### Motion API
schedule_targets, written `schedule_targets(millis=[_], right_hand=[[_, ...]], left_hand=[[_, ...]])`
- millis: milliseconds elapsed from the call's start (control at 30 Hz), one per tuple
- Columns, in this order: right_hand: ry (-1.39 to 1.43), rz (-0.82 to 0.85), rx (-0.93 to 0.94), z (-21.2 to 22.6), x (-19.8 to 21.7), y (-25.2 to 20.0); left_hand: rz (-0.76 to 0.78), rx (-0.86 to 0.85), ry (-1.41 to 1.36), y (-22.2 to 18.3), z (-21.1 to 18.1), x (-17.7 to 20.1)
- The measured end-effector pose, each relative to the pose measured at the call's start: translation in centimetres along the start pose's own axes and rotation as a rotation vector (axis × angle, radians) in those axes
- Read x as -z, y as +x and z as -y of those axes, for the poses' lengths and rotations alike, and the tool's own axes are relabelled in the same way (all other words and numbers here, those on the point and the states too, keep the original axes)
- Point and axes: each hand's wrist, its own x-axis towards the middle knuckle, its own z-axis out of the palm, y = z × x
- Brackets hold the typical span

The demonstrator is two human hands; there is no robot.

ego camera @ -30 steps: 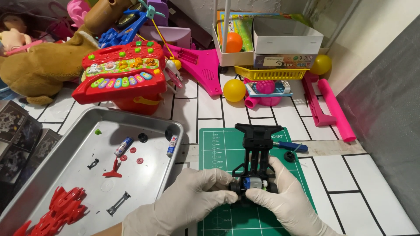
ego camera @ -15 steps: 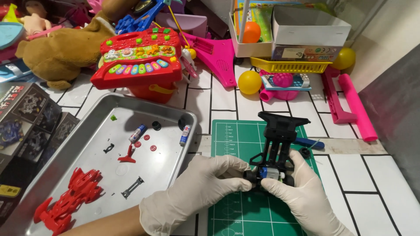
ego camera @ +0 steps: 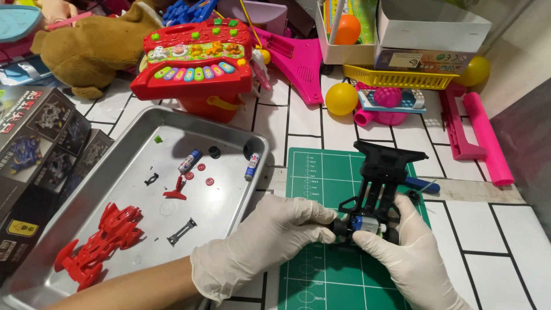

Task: Assembling the chassis frame of a toy car by installing gears, a motor, and various plastic components.

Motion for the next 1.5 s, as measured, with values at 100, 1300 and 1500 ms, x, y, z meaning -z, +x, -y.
schedule_targets(millis=[100, 1300, 1500], right_hand=[[-0.086, 0.019, 0.017, 0.3, -0.1, -0.2], [-0.15, -0.057, -0.078, -0.8, -0.6, -1.1], [-0.185, -0.043, -0.072, -0.9, -0.4, -1.1]], left_hand=[[-0.008, -0.032, -0.005, -0.2, 0.1, -0.1], [0.115, 0.034, 0.04, -1.1, 1.9, -1.4], [-0.018, 0.167, -0.57, -1.8, 3.4, -2.5]])
